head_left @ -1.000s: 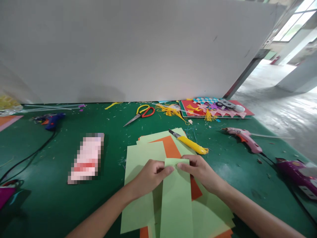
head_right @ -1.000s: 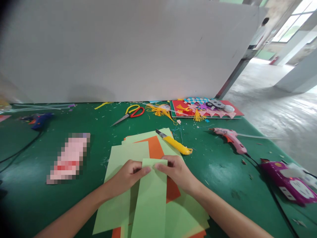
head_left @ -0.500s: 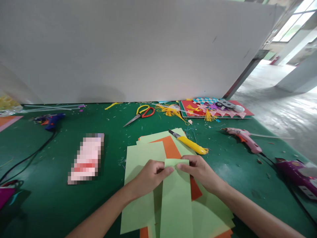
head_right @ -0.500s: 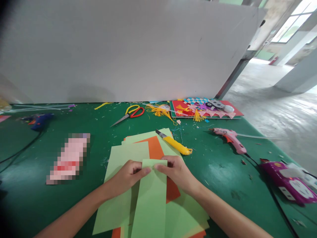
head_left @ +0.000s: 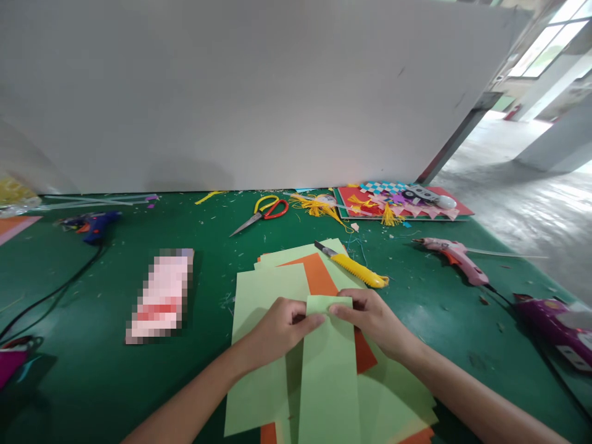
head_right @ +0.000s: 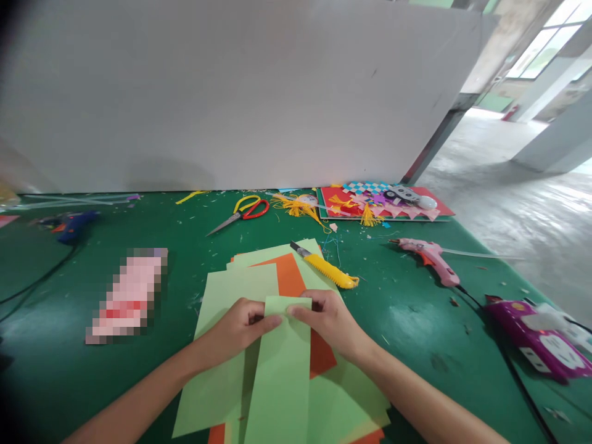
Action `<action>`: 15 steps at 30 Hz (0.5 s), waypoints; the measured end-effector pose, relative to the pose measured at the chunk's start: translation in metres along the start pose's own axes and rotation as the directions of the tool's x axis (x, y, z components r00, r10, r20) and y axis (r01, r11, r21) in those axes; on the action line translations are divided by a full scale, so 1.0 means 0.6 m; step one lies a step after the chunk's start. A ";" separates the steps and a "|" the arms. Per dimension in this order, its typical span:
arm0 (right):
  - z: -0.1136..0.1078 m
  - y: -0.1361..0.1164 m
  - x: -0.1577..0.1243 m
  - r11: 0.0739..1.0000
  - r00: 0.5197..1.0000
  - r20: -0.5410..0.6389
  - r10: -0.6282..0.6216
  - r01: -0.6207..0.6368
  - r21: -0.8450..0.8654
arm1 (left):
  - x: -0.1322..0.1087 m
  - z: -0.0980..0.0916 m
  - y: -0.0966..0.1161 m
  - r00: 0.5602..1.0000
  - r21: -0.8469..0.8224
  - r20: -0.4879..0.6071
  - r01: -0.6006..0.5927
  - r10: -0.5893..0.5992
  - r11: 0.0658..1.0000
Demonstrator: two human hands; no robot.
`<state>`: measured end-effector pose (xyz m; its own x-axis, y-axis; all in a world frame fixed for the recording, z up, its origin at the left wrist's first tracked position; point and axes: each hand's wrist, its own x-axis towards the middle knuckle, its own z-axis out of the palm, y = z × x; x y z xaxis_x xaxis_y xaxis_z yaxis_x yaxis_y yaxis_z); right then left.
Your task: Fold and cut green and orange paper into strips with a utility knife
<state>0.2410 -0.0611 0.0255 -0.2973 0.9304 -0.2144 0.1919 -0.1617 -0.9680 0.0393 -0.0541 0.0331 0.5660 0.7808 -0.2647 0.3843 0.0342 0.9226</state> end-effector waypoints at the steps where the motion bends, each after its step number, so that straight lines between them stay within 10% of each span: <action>1: -0.002 0.000 0.000 1.000 1.000 0.011 0.007 -0.007 -0.009 | 0.000 0.000 0.000 1.000 0.003 -0.007 0.004 -0.004 1.000; 15: -0.035 -0.014 -0.002 0.996 0.932 0.352 0.084 -0.073 -0.046 | 0.002 -0.005 -0.004 0.994 0.087 -0.108 0.005 0.005 0.996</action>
<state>0.2592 -0.0540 0.0364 -0.5905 0.7377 -0.3272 0.2559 -0.2134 -0.9429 0.0367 -0.0512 0.0314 0.4860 0.8435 -0.2285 0.4492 -0.0168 0.8933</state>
